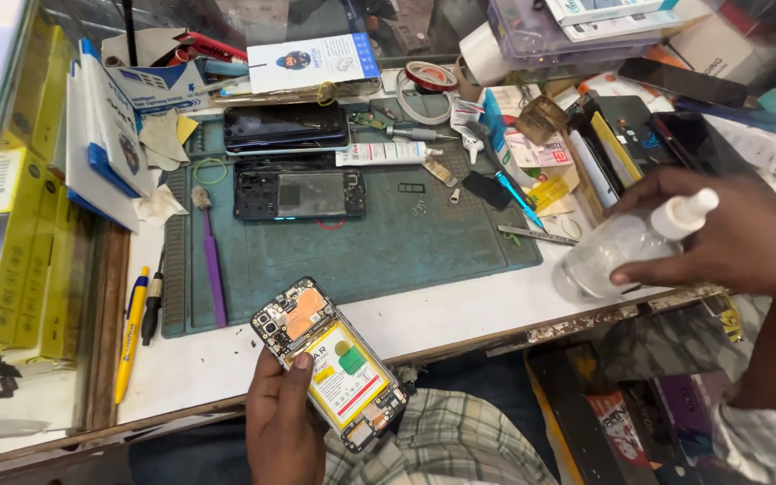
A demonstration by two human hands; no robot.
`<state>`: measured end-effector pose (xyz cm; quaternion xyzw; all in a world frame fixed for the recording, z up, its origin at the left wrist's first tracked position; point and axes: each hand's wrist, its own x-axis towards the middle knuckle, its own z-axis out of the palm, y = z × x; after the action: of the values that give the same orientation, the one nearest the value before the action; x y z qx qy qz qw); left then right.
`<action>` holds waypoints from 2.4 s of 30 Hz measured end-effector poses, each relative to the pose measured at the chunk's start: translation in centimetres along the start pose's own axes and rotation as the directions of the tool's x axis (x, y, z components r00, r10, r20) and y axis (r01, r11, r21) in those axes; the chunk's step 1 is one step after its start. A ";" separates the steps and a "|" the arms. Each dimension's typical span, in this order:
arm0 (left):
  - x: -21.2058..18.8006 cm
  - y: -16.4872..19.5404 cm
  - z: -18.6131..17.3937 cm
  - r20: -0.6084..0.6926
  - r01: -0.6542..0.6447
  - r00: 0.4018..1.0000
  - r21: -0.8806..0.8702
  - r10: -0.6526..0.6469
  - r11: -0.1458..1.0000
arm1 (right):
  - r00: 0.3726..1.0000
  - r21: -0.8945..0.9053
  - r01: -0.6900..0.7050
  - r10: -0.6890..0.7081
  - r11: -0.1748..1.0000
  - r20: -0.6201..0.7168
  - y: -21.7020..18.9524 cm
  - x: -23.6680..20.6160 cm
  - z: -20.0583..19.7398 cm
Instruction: The person holds an opened smartphone with its battery exposed and uses a small brush with liquid from a squeeze bottle to scrub and clean the motherboard and internal components. They then work on the detached screen assembly, prying at its edge with a small tool.
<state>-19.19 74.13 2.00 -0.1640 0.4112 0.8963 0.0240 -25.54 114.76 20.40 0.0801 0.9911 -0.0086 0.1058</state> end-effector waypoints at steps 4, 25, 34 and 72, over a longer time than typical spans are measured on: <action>-0.4 0.6 0.2 0.026 -0.054 0.998 0.022 0.053 0.998 | 0.992 0.146 0.035 -0.017 0.989 -0.124 0.3 -1.5 0.7; -6.7 3.0 0.3 0.178 0.055 0.984 -0.166 -0.025 0.985 | 0.716 0.114 0.448 -0.280 0.887 -0.639 -15.4 5.5 6.0; -7.1 0.0 -0.8 0.200 0.055 0.980 -0.243 -0.006 0.968 | 0.738 0.390 0.675 -0.567 0.627 -0.366 -22.6 4.2 6.2; -4.0 -3.7 -3.9 0.442 0.193 0.894 -0.224 -0.077 0.955 | 0.631 0.472 0.758 -0.690 0.451 -0.353 -17.8 -2.8 12.2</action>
<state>-13.69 74.05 -1.85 0.0066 0.2611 0.9528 0.1547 -23.16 96.33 9.05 -0.3212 0.8798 -0.3504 0.0074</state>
